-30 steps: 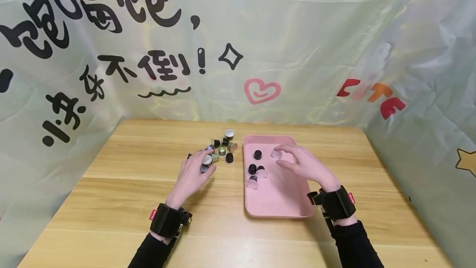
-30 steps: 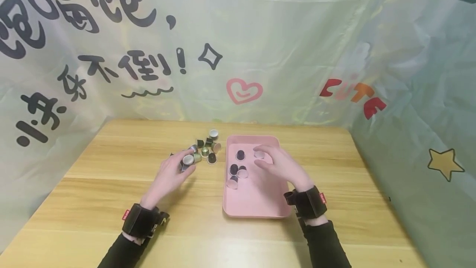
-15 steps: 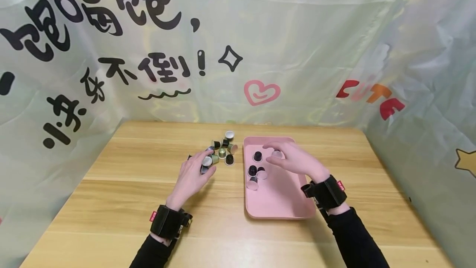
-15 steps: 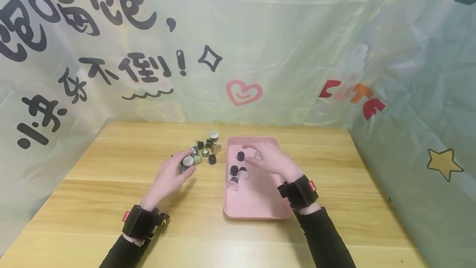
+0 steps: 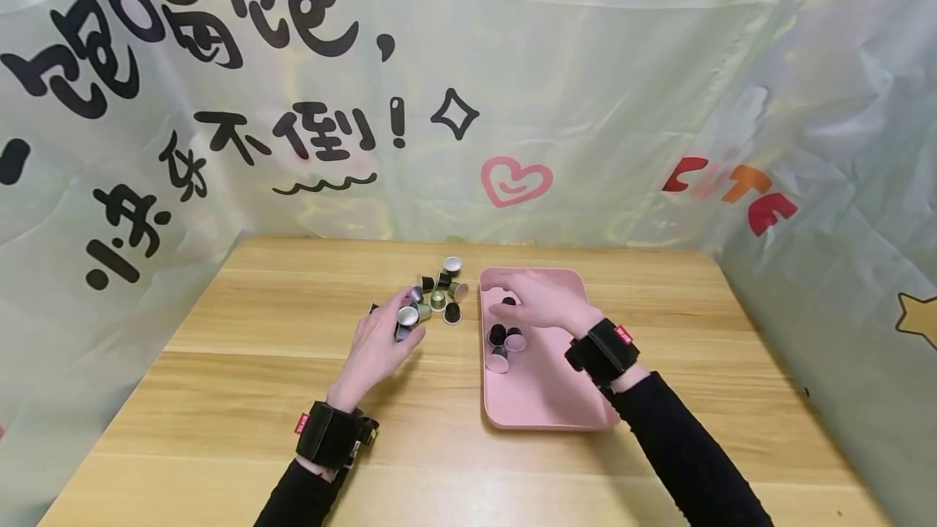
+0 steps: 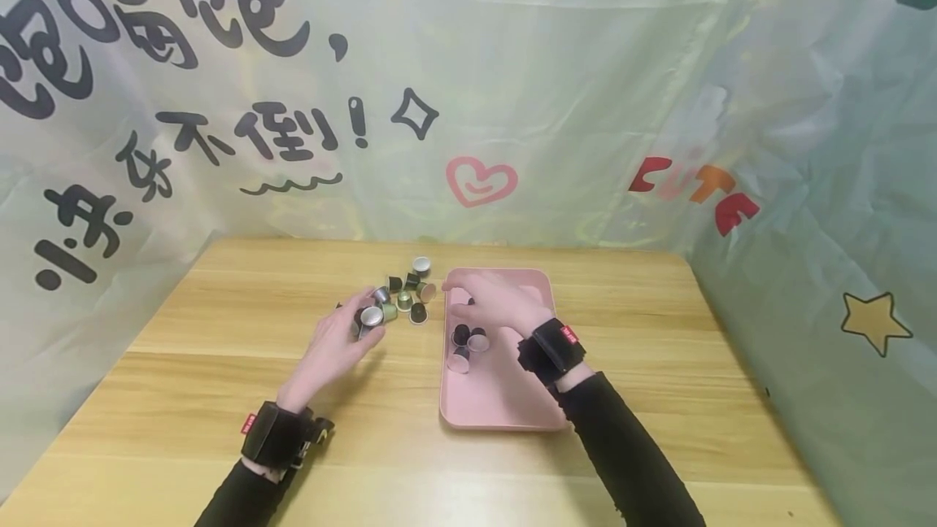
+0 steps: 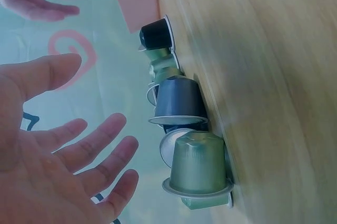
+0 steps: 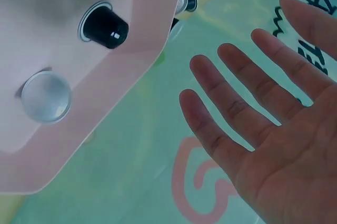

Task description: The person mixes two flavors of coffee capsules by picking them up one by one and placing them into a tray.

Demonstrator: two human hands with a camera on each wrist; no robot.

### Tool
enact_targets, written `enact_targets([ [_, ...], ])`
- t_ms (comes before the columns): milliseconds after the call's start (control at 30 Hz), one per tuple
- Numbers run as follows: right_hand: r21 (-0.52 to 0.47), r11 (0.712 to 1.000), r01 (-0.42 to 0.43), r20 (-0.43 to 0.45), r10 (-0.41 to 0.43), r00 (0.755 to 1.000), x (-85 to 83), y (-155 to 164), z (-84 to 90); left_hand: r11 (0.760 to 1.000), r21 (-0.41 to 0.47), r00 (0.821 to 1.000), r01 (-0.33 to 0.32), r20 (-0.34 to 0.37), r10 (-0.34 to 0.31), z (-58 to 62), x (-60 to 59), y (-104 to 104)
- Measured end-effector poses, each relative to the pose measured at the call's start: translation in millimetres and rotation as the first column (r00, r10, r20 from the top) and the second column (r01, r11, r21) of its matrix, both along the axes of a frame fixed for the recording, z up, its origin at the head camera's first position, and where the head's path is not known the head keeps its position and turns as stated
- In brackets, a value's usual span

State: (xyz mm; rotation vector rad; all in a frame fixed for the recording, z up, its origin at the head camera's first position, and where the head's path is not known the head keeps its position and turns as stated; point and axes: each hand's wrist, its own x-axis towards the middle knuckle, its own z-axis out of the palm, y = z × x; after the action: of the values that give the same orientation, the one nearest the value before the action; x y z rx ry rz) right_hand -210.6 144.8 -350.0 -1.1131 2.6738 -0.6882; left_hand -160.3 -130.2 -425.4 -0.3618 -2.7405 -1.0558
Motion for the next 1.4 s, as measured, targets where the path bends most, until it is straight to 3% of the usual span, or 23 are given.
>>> enact_targets([
  [300,0.061,0.997,-0.047,0.037,0.045,0.998,-13.3,-32.9,-9.4,1.0,-0.017,0.998,-0.012,0.06,0.013,0.4,0.2,-1.9],
  [667,0.222,0.975,-0.009,0.038,0.001,0.999,-22.9,-62.7,-24.9,0.999,-0.031,0.994,-0.022,0.104,0.025,-1.8,-1.4,-1.9],
  [1400,0.275,0.962,0.002,-0.027,0.006,1.0,-33.4,-90.1,-43.9,0.999,-0.035,0.995,-0.024,0.099,0.027,-3.2,-1.9,-4.6],
])
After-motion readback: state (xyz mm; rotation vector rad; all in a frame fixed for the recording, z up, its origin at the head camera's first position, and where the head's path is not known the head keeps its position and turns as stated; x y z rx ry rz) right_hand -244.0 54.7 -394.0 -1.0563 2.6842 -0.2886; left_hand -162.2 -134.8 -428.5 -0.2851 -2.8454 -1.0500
